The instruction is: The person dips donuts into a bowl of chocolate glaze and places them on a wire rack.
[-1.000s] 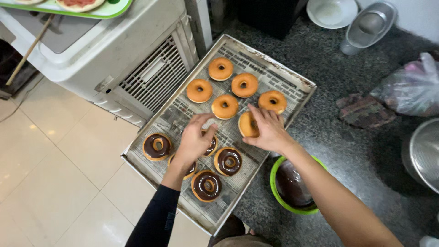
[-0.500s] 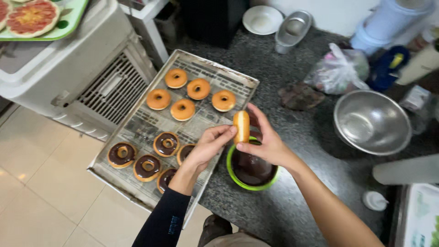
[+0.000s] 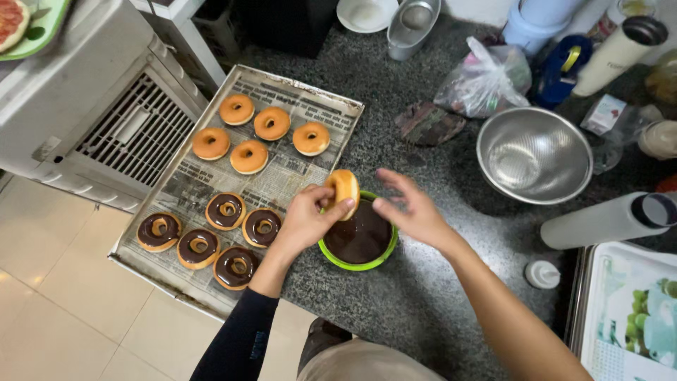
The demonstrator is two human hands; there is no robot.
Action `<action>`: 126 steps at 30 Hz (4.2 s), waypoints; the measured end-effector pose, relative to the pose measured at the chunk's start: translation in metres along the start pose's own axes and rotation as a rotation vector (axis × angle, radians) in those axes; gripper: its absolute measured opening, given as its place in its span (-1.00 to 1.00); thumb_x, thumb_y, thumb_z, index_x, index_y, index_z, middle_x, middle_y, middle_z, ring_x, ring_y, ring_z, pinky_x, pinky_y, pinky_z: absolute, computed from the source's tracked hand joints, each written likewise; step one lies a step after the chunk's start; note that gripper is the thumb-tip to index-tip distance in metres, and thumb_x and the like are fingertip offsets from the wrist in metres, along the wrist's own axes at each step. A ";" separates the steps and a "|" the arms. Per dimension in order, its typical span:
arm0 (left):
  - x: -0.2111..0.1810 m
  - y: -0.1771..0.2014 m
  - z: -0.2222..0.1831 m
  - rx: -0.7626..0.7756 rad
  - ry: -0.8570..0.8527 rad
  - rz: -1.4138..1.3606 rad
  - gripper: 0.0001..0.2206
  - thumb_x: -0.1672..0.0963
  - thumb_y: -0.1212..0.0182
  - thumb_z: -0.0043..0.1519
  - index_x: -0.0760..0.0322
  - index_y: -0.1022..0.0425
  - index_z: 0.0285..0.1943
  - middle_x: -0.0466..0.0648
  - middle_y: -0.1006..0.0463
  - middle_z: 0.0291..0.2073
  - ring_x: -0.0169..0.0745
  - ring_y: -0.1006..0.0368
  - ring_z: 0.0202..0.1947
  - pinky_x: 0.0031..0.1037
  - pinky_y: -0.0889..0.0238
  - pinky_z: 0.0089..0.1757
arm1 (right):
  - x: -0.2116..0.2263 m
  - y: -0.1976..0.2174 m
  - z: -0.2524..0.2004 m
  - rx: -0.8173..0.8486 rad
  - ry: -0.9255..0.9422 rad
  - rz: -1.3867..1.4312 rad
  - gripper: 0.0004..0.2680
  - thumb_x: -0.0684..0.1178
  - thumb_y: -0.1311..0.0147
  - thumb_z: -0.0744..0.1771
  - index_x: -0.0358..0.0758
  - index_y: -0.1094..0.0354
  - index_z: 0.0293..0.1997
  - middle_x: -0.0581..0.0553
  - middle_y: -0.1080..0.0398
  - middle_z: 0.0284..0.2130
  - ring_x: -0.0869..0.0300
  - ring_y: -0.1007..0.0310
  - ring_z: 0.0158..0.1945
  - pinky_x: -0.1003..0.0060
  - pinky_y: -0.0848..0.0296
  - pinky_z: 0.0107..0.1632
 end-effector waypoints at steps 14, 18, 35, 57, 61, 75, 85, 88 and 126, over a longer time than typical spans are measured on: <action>-0.027 -0.078 -0.037 0.263 -0.470 0.651 -0.66 -0.01 -0.46 -0.03 0.31 -0.62 -0.27 0.01 -0.53 -0.20 0.00 -0.39 -0.04 -0.20 -0.17 -0.03 | -0.130 0.020 -0.028 -0.272 -0.573 0.364 -0.77 0.01 -0.03 0.37 -0.17 -0.35 0.13 -0.01 -0.53 -0.15 0.29 -0.51 -0.23 0.36 -0.43 -0.20; -0.020 -0.087 -0.034 0.273 -0.464 0.657 -0.68 0.00 -0.48 -0.04 0.29 -0.63 -0.29 0.00 -0.53 -0.22 -0.01 -0.40 -0.05 -0.19 -0.16 -0.03 | -0.123 0.021 -0.028 -0.282 -0.583 0.332 -0.76 0.05 -0.04 0.38 -0.20 -0.36 0.12 -0.02 -0.53 -0.16 0.28 -0.49 -0.24 0.35 -0.42 -0.20; -0.015 -0.097 -0.036 0.283 -0.475 0.737 -0.68 0.02 -0.50 -0.09 0.31 -0.65 -0.30 0.02 -0.53 -0.24 -0.01 -0.41 -0.07 -0.21 -0.16 -0.01 | -0.115 0.017 -0.032 -0.271 -0.625 0.329 -0.74 0.01 -0.01 0.38 -0.21 -0.35 0.16 -0.01 -0.53 -0.14 0.28 -0.50 -0.20 0.35 -0.43 -0.16; -0.061 -0.050 -0.038 0.055 -0.503 0.533 -0.69 0.05 -0.41 0.06 0.33 -0.62 -0.14 0.01 -0.53 -0.17 -0.01 -0.39 -0.06 -0.19 -0.14 -0.01 | -0.121 0.016 -0.028 -0.285 -0.605 0.344 -0.74 0.06 -0.03 0.38 -0.22 -0.36 0.14 -0.05 -0.54 -0.13 0.27 -0.50 -0.21 0.36 -0.41 -0.19; -0.050 -0.058 -0.039 0.166 -0.428 0.555 -0.64 0.01 -0.43 -0.02 0.35 -0.61 -0.19 0.05 -0.52 -0.18 0.03 -0.39 -0.05 -0.14 -0.13 -0.01 | -0.122 0.018 -0.026 -0.296 -0.590 0.374 -0.73 0.07 -0.06 0.37 -0.21 -0.36 0.13 -0.05 -0.53 -0.14 0.27 -0.50 -0.23 0.36 -0.40 -0.20; -0.055 -0.042 -0.045 -0.074 -0.434 0.472 -0.63 0.00 -0.39 0.09 0.34 -0.61 -0.09 0.06 -0.51 -0.14 0.03 -0.38 -0.02 -0.13 -0.11 0.02 | -0.103 0.025 -0.032 -0.344 -0.582 0.375 -0.71 0.11 -0.06 0.37 -0.23 -0.37 0.13 -0.06 -0.54 -0.14 0.27 -0.52 -0.22 0.35 -0.44 -0.21; 0.022 -0.048 -0.035 -0.056 -0.124 -0.015 -0.67 0.05 -0.34 0.05 0.38 -0.62 -0.12 0.08 -0.50 -0.06 0.02 -0.35 0.08 -0.21 -0.12 0.09 | -0.097 0.027 -0.026 -0.386 -0.531 0.408 -0.74 0.04 -0.03 0.38 -0.23 -0.38 0.15 -0.06 -0.54 -0.14 0.27 -0.49 -0.16 0.36 -0.41 -0.16; 0.076 -0.049 -0.024 -0.003 0.198 -0.738 -0.69 0.08 -0.15 0.20 0.38 -0.55 0.02 0.07 -0.49 0.07 -0.05 -0.34 0.17 -0.27 -0.15 0.18 | -0.077 0.017 -0.016 -0.338 -0.486 0.437 -0.76 0.00 0.00 0.40 -0.23 -0.39 0.16 -0.07 -0.54 -0.13 0.27 -0.49 -0.12 0.35 -0.42 -0.13; 0.354 0.268 0.026 -0.049 0.576 0.002 -0.55 -0.07 0.01 0.30 0.24 -0.59 0.15 0.21 -0.64 -0.10 0.11 -0.57 -0.04 -0.21 -0.33 0.04 | -0.030 -0.423 0.250 0.778 -0.320 -0.423 -0.68 -0.04 0.05 0.34 -0.14 -0.41 0.23 -0.23 -0.50 0.07 0.01 -0.51 0.14 0.14 -0.43 0.19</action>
Point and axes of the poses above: each hand's wrist, its own z-axis towards the middle knuckle, its own y-axis out of the back of the hand, x = y × z, the point moved 9 cm from there along z, towards the middle knuckle
